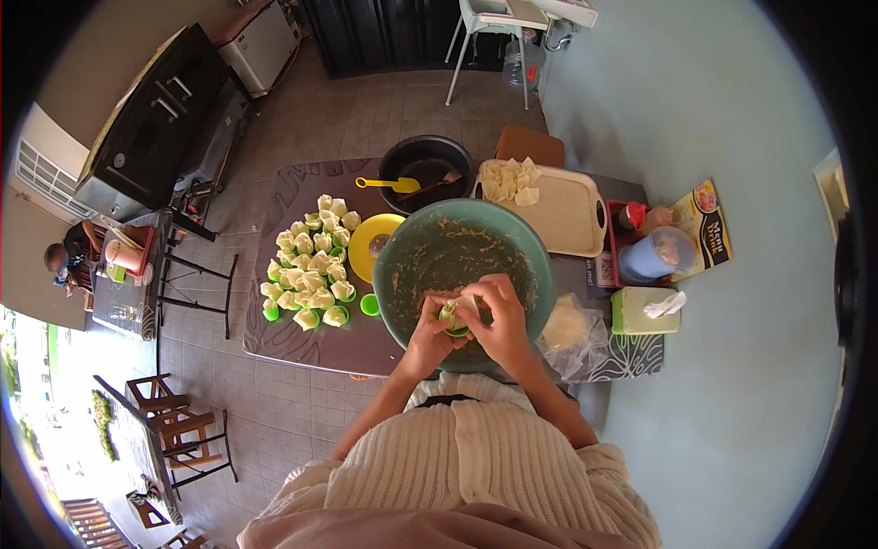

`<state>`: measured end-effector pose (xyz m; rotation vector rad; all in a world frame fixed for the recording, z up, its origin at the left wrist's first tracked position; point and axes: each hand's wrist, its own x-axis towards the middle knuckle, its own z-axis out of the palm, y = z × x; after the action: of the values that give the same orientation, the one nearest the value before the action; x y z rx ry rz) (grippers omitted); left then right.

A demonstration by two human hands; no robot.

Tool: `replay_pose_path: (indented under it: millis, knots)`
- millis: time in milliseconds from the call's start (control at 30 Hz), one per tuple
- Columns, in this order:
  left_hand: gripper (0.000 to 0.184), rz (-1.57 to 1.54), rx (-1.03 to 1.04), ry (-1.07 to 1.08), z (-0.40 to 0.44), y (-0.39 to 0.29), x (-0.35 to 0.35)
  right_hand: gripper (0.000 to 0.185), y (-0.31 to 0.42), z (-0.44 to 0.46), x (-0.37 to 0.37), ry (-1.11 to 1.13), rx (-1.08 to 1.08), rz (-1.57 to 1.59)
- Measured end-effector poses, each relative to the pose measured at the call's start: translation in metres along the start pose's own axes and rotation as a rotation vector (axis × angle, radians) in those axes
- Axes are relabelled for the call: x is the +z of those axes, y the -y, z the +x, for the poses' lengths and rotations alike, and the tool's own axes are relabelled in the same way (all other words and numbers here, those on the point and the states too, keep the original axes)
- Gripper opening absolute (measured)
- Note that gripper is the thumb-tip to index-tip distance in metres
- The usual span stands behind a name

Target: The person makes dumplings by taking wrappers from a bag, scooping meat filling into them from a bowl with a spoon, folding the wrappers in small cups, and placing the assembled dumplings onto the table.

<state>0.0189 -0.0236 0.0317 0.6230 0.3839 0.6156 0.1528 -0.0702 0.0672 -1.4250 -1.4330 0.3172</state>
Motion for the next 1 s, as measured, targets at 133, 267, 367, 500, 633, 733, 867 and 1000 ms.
replay_pose_path:
  millis: [133,267,367,500,633,733,867,1000]
  knots:
    - [0.029,0.017,0.015,0.011,0.003,0.002,0.001,0.035,-0.006,-0.004,0.006,-0.065,0.197,0.018]
    - [0.030,0.125,-0.011,-0.022,0.004,0.011,-0.004,0.036,-0.012,-0.010,0.012,-0.053,0.281,0.028]
    - [0.026,0.327,0.054,-0.075,0.002,0.013,-0.008,0.035,-0.013,-0.012,0.015,-0.094,0.230,0.060]
    - [0.024,0.734,0.198,-0.172,0.002,0.008,-0.005,0.036,-0.013,-0.014,0.013,-0.031,0.216,0.054]
    - [0.024,0.388,0.140,-0.242,0.007,0.018,-0.025,0.039,-0.002,-0.012,0.007,0.020,0.279,0.118]
    - [0.021,0.275,0.173,-0.237,0.007,0.019,-0.032,0.040,-0.004,-0.013,0.005,0.001,0.318,0.184]
    - [0.028,0.721,0.429,-0.205,0.003,0.013,-0.047,0.040,-0.016,-0.020,0.001,0.005,0.314,0.168]
    - [0.037,0.162,0.331,-0.472,-0.009,-0.006,-0.073,0.040,-0.026,-0.031,-0.003,0.060,0.418,0.193]
